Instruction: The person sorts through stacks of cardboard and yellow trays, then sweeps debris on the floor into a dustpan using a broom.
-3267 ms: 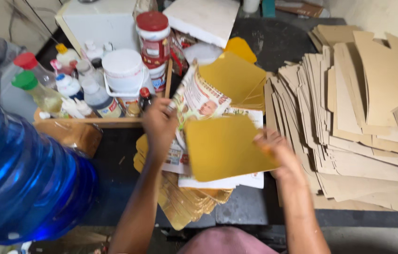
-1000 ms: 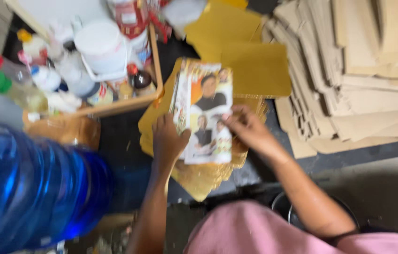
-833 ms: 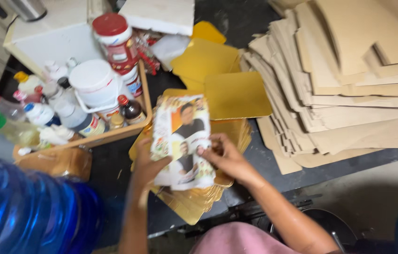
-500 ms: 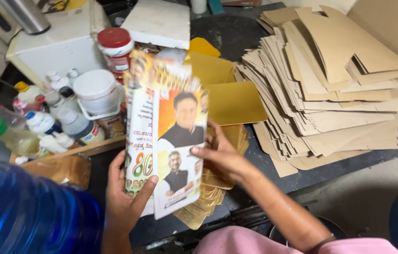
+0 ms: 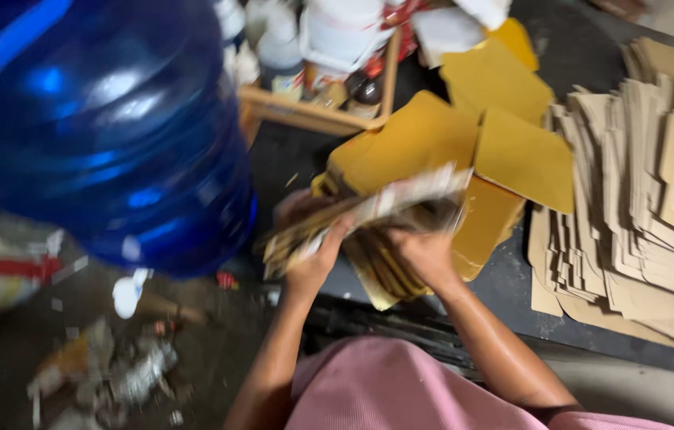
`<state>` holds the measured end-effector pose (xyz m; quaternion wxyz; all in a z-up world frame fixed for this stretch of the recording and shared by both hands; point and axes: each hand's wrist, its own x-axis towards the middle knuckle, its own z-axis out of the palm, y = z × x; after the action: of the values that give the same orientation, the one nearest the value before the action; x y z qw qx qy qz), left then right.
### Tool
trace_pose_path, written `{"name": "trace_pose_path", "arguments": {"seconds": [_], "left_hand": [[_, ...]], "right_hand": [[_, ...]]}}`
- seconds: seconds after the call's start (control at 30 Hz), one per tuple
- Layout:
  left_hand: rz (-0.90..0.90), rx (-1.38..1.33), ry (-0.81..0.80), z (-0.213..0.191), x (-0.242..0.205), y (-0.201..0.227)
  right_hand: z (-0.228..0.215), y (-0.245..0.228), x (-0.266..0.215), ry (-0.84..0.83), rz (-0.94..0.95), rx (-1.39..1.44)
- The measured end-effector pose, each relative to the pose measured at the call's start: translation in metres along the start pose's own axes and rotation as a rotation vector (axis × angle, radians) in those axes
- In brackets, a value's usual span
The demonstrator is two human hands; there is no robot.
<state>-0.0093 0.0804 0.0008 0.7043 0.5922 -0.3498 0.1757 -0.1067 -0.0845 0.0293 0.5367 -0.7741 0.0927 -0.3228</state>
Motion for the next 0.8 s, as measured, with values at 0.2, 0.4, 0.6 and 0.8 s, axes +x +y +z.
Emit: {"name": "trace_pose_path", "arguments": {"seconds": [0.2,0.4,0.6,0.8], "left_hand": [[0.000,-0.021,0.099,-0.052,-0.008,0.022],[-0.051,-0.087,0.157,-0.068,-0.026,0.028],[-0.213,0.238,0.138,-0.058,-0.034,0.059],[-0.338,0.151,0.209,-0.141,-0.071,0.085]], "right_hand": [[0.027,-0.020,-0.011,-0.029,0.166,-0.049],[0.043,0.011,-0.031,-0.281,-0.114,0.170],[0.050,0.025,-0.038,-0.105,-0.037,-0.039],[0.077,0.005,-0.062,-0.387,0.032,0.419]]}}
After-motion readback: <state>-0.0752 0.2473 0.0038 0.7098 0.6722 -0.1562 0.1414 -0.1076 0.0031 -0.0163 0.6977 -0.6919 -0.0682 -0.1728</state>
